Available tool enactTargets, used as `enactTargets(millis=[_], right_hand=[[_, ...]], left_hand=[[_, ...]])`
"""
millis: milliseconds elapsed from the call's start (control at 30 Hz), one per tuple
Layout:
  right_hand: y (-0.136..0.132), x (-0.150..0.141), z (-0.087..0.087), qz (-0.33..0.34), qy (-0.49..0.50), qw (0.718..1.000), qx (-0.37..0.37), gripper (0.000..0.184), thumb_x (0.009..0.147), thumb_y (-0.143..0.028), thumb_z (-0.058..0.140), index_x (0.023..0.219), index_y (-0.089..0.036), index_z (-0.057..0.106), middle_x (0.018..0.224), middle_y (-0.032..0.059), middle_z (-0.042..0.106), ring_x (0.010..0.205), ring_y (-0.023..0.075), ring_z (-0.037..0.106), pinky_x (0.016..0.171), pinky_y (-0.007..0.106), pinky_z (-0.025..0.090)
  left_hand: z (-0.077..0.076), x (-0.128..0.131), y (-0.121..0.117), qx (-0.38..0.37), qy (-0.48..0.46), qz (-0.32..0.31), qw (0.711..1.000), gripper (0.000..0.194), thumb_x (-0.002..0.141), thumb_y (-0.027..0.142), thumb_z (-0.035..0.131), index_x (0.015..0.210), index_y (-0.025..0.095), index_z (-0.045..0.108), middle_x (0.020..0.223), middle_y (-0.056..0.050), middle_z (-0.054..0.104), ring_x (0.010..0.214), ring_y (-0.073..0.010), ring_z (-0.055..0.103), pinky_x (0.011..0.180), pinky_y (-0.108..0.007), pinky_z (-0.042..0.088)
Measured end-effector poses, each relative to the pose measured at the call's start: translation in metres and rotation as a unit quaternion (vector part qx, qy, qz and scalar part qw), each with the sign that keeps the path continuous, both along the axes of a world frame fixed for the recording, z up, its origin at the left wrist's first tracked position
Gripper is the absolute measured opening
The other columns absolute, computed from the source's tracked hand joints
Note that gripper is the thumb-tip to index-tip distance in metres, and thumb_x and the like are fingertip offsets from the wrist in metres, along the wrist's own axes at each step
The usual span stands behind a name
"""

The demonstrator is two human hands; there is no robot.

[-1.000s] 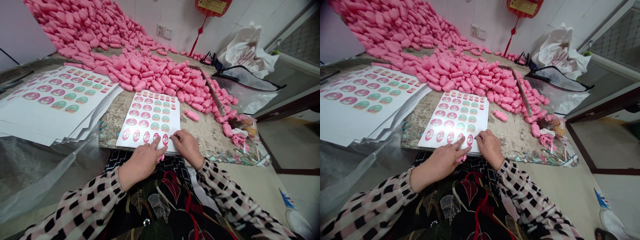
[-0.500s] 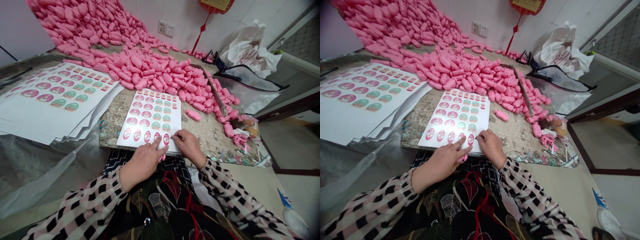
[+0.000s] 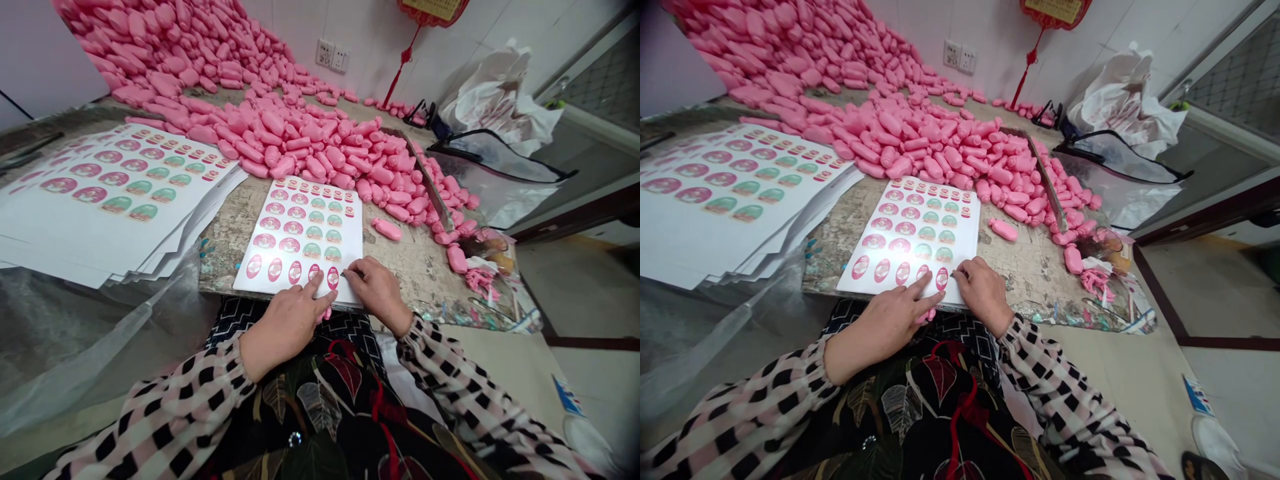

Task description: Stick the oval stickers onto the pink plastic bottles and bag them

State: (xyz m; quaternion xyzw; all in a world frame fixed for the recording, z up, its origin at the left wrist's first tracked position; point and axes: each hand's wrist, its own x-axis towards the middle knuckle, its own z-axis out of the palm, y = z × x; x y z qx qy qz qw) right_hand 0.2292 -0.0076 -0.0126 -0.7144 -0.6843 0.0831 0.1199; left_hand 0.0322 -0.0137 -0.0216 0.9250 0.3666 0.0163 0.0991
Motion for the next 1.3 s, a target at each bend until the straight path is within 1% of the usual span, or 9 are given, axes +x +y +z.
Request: enactTargets(millis=[167, 233, 433, 533, 633, 800, 1067, 1200, 1300], right_hand=[[0.003, 0.005, 0.007, 0.057, 0.000, 0.998, -0.018, 0.018, 0.085, -0.035, 0.049, 0.083, -0.024, 0.063, 0.085, 0.0000, 0.061, 0.076, 0.0140, 0.054, 0.059, 0.025, 0.030], [0.002, 0.005, 0.004, 0.056, 0.029, 0.998, -0.030, 0.017, 0.083, -0.035, 0.051, 0.081, -0.023, 0.063, 0.083, -0.0002, 0.061, 0.075, 0.0140, 0.054, 0.060, 0.025, 0.031], [-0.013, -0.014, -0.016, -0.091, 0.107, 0.990, 0.010, 0.019, 0.084, -0.036, 0.048, 0.079, -0.021, 0.059, 0.083, 0.0013, 0.060, 0.072, 0.0147, 0.053, 0.060, 0.025, 0.032], [-0.018, -0.023, -0.019, -0.110, 0.085, 0.990, 0.029, 0.020, 0.086, -0.035, 0.045, 0.082, -0.021, 0.058, 0.085, 0.0020, 0.060, 0.073, 0.0153, 0.053, 0.060, 0.026, 0.031], [-0.017, -0.024, -0.015, -0.105, 0.069, 0.992, 0.013, 0.023, 0.086, -0.039, 0.044, 0.080, -0.022, 0.058, 0.082, 0.0013, 0.060, 0.069, 0.0147, 0.052, 0.058, 0.026, 0.029], [-0.009, -0.022, -0.006, -0.119, 0.057, 0.991, -0.021, 0.026, 0.078, -0.048, 0.053, 0.074, -0.023, 0.059, 0.077, -0.0011, 0.061, 0.065, 0.0138, 0.051, 0.054, 0.025, 0.026], [-0.011, -0.032, 0.014, -0.076, 0.000, 0.996, 0.055, 0.022, 0.079, -0.042, 0.054, 0.070, -0.023, 0.061, 0.075, -0.0010, 0.059, 0.066, 0.0131, 0.051, 0.056, 0.025, 0.027], [-0.007, -0.025, 0.021, -0.100, 0.060, 0.990, 0.080, 0.025, 0.076, -0.047, 0.056, 0.072, -0.023, 0.063, 0.077, -0.0001, 0.061, 0.066, 0.0134, 0.052, 0.057, 0.025, 0.030], [-0.002, -0.013, 0.015, -0.124, 0.165, 0.977, 0.058, 0.029, 0.071, -0.051, 0.060, 0.069, -0.021, 0.062, 0.070, -0.0001, 0.060, 0.061, 0.0136, 0.049, 0.055, 0.025, 0.032]], left_hand=[[-0.002, -0.001, 0.001, 0.011, -0.005, 0.000, 1.000, 0.048, 0.084, 0.025, 0.046, 0.131, 0.031, 0.042, 0.144, -0.014, 0.030, 0.093, -0.0270, 0.059, 0.077, -0.040, 0.045], [-0.003, 0.000, 0.001, 0.013, -0.003, 0.000, 1.000, 0.049, 0.083, 0.024, 0.047, 0.131, 0.031, 0.042, 0.144, -0.014, 0.030, 0.093, -0.0272, 0.059, 0.076, -0.039, 0.045], [-0.004, 0.005, -0.004, 0.033, 0.016, 0.013, 0.999, 0.050, 0.085, 0.027, 0.045, 0.133, 0.035, 0.037, 0.145, -0.015, 0.027, 0.091, -0.0274, 0.058, 0.072, -0.039, 0.044], [-0.005, 0.007, -0.005, 0.042, 0.023, 0.010, 0.999, 0.048, 0.086, 0.028, 0.043, 0.133, 0.034, 0.037, 0.145, -0.017, 0.027, 0.090, -0.0273, 0.058, 0.071, -0.039, 0.043], [-0.004, 0.009, -0.006, 0.045, 0.029, 0.015, 0.998, 0.047, 0.087, 0.028, 0.042, 0.133, 0.035, 0.037, 0.144, -0.017, 0.027, 0.088, -0.0267, 0.058, 0.071, -0.038, 0.043], [-0.001, 0.013, -0.008, 0.033, 0.044, 0.035, 0.998, 0.058, 0.084, 0.024, 0.048, 0.137, 0.036, 0.030, 0.143, -0.020, 0.028, 0.087, -0.0272, 0.059, 0.070, -0.037, 0.043], [0.002, 0.014, -0.008, 0.022, 0.046, 0.040, 0.998, 0.061, 0.083, 0.023, 0.049, 0.139, 0.034, 0.026, 0.143, -0.021, 0.028, 0.088, -0.0270, 0.058, 0.070, -0.037, 0.044], [-0.004, 0.012, -0.009, 0.018, 0.018, 0.043, 0.999, 0.056, 0.084, 0.022, 0.048, 0.135, 0.037, 0.033, 0.145, -0.019, 0.025, 0.090, -0.0282, 0.058, 0.070, -0.038, 0.044], [-0.004, 0.007, -0.009, -0.011, -0.041, 0.051, 0.998, 0.049, 0.085, 0.024, 0.046, 0.132, 0.037, 0.040, 0.144, -0.017, 0.027, 0.090, -0.0278, 0.058, 0.072, -0.041, 0.044]])
